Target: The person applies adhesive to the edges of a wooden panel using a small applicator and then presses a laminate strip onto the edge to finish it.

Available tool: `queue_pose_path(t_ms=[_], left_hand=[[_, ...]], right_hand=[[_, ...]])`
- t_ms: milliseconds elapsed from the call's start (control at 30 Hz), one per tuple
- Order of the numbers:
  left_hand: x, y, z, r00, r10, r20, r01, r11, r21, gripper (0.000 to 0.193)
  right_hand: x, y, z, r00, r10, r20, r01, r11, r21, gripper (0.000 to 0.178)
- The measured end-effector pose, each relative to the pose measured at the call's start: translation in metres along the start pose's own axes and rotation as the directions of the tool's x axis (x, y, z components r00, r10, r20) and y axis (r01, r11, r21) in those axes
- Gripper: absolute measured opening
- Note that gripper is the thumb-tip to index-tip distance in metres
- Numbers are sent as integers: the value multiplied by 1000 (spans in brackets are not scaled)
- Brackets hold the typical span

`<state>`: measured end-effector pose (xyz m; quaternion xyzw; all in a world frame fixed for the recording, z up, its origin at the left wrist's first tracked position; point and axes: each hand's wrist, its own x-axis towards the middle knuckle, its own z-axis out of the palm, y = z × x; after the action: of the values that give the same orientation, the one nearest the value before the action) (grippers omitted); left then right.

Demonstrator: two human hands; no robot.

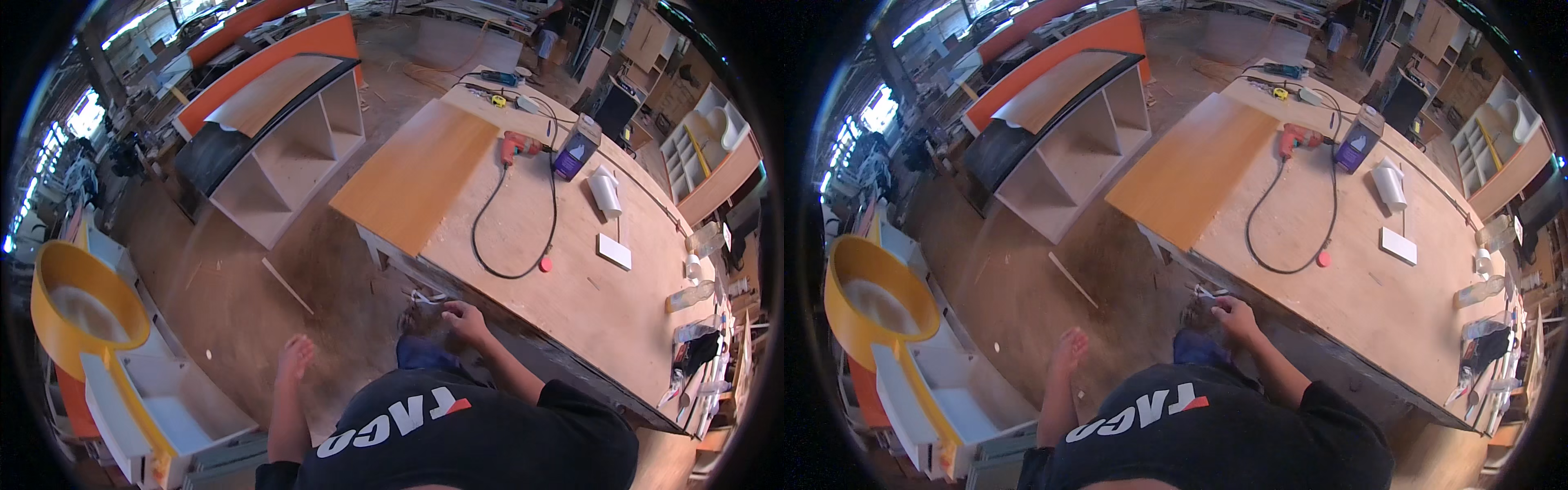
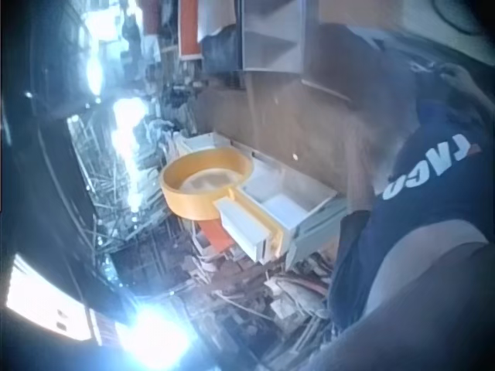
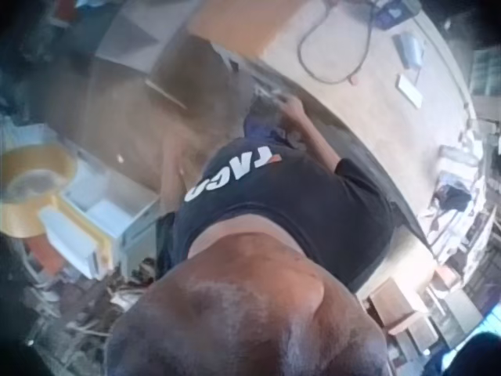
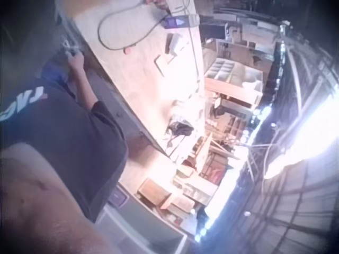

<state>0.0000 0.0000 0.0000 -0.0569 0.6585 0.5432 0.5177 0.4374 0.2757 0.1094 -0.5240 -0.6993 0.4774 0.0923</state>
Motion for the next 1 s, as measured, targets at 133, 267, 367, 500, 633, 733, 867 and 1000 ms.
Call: queue_pose_path(t_ms=[133, 267, 367, 500, 633, 733, 867, 1000], left_hand=[[41, 131, 73, 993, 117, 33, -118, 993, 18, 53], [119, 204, 156, 953, 303, 0, -299, 938, 178, 55], [158, 263, 199, 832, 548, 81, -503, 686, 525, 58], [222, 329, 237, 793, 560, 239, -569, 543, 617, 57], [243, 357, 314, 816, 309, 489, -578, 454, 678, 53], [241, 367, 347, 766, 120, 631, -567, 587, 577, 47], [305, 384, 328, 813, 48, 580, -553, 377, 743, 40], [252, 402, 365, 844, -173, 507, -443, 308, 842, 41]], right_hand=[[52, -21, 38, 989, 103, -102, -72, 960, 271, 44], [146, -28, 37, 977, 172, -127, -99, 890, 445, 56], [169, -85, 30, 944, 325, 58, -298, 763, 574, 64], [199, -104, 39, 925, 379, 35, -324, 735, 595, 61], [210, -72, 60, 880, 454, -136, -269, 715, 645, 62], [206, -95, 58, 784, 559, -271, -354, 760, 545, 70], [216, -176, 43, 712, 578, -398, -381, 795, 472, 79], [205, -158, 47, 580, 760, -293, -444, 596, 669, 78]])
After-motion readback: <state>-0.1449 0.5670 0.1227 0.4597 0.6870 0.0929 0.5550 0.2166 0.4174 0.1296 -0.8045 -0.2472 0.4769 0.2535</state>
